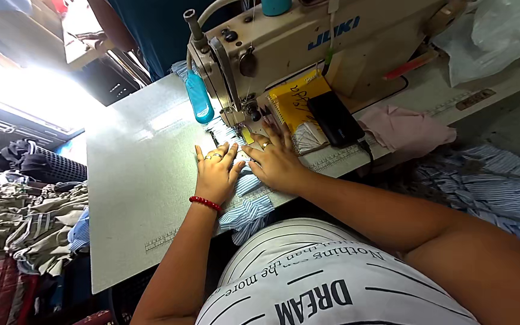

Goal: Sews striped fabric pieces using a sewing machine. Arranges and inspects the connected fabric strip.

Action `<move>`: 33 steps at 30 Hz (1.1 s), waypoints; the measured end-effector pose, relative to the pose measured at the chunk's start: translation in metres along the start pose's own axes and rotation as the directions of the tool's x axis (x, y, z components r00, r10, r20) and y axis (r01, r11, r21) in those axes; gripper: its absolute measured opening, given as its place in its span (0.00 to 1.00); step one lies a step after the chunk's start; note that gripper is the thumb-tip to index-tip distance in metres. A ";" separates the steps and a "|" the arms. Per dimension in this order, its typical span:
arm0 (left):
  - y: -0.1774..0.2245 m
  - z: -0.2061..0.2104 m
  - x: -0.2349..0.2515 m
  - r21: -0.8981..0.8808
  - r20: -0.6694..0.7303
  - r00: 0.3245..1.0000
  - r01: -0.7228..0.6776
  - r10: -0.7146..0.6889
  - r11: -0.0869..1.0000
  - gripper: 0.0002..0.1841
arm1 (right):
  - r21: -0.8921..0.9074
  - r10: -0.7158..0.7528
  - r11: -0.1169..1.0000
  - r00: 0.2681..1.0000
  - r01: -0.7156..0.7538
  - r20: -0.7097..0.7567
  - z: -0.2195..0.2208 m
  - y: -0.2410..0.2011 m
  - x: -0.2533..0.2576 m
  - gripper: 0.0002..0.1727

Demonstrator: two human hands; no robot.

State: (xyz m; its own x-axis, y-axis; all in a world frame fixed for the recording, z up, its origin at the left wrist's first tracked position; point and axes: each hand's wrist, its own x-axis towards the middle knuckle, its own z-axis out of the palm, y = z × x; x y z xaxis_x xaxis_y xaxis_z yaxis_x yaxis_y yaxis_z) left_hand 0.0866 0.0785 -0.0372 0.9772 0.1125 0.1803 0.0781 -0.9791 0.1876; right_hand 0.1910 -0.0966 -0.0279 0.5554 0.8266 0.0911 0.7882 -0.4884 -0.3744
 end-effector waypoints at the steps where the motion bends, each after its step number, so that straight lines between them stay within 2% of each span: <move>1: -0.002 -0.001 0.001 0.008 -0.004 1.000 -0.008 0.008 1.000 0.33 | 0.002 0.005 1.000 1.000 -0.005 -0.002 -0.001 -0.001 0.001 0.26; 5: -0.003 -0.003 0.002 0.024 -0.001 1.000 -0.007 0.007 1.000 0.33 | -0.027 -0.012 1.000 0.997 0.010 -0.074 0.004 0.000 -0.001 0.25; 14: -0.005 -0.003 0.002 0.053 0.032 0.999 -0.007 0.005 0.999 0.33 | -0.015 -0.003 1.000 0.997 0.002 -0.074 0.002 -0.001 0.000 0.26; 18: -0.004 -0.004 0.003 0.066 0.045 0.999 -0.007 0.004 0.998 0.29 | -0.019 -0.004 1.000 0.998 0.002 -0.060 -0.001 -0.002 0.001 0.26; 26: -0.013 -0.003 0.013 0.069 0.051 0.999 -0.011 0.007 0.998 0.29 | -0.051 0.048 0.998 0.997 -0.045 0.063 -0.004 -0.001 0.013 0.29; 33: -0.024 -0.004 0.022 0.060 0.052 0.998 -0.026 0.023 0.998 0.28 | -0.069 0.049 0.997 0.998 -0.046 0.047 0.000 -0.002 0.017 0.29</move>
State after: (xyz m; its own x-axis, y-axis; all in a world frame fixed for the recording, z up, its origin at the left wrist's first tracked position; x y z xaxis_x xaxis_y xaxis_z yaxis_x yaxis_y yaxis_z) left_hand 0.1058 0.1051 -0.0343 0.9877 0.0810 0.1338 0.0643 -0.9901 0.1246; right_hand 0.1992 -0.0813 -0.0261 0.5804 0.8138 0.0291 0.7783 -0.5438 -0.3139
